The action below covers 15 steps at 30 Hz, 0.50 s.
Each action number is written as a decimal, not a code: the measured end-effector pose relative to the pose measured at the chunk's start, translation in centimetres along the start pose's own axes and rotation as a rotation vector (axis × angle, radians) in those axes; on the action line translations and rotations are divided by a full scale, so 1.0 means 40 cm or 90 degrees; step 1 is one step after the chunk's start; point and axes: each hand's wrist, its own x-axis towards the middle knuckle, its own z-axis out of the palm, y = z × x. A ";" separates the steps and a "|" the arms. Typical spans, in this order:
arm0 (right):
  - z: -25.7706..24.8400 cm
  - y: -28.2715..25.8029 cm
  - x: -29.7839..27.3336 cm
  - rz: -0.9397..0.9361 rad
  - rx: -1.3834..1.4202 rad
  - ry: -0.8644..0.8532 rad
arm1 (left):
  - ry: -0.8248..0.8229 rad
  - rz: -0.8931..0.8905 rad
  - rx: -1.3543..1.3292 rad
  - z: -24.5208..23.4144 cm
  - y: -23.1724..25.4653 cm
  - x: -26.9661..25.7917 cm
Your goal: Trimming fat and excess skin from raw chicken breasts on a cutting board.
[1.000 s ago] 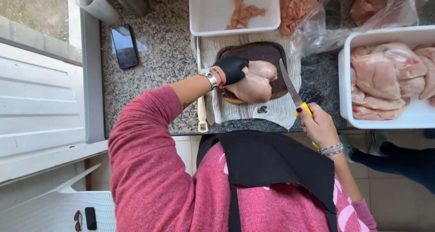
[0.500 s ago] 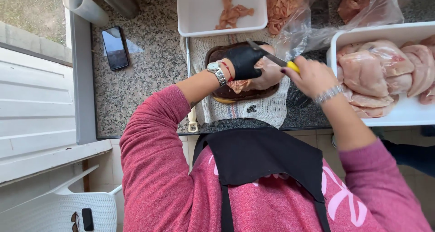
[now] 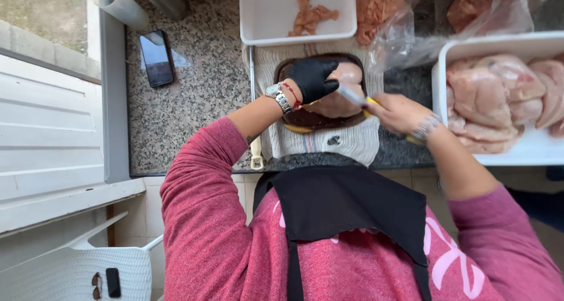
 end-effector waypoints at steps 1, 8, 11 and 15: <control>0.036 -0.007 0.017 0.007 0.005 -0.001 | -0.006 0.003 -0.005 0.023 -0.009 0.007; 0.152 -0.042 -0.024 0.023 0.211 0.048 | 0.022 0.050 -0.102 0.035 -0.065 0.005; 0.151 -0.038 -0.025 0.064 0.239 0.109 | 0.024 0.062 -0.115 0.005 -0.049 -0.013; 0.153 -0.040 0.020 0.071 0.273 0.142 | 0.052 0.084 -0.103 0.046 -0.082 -0.001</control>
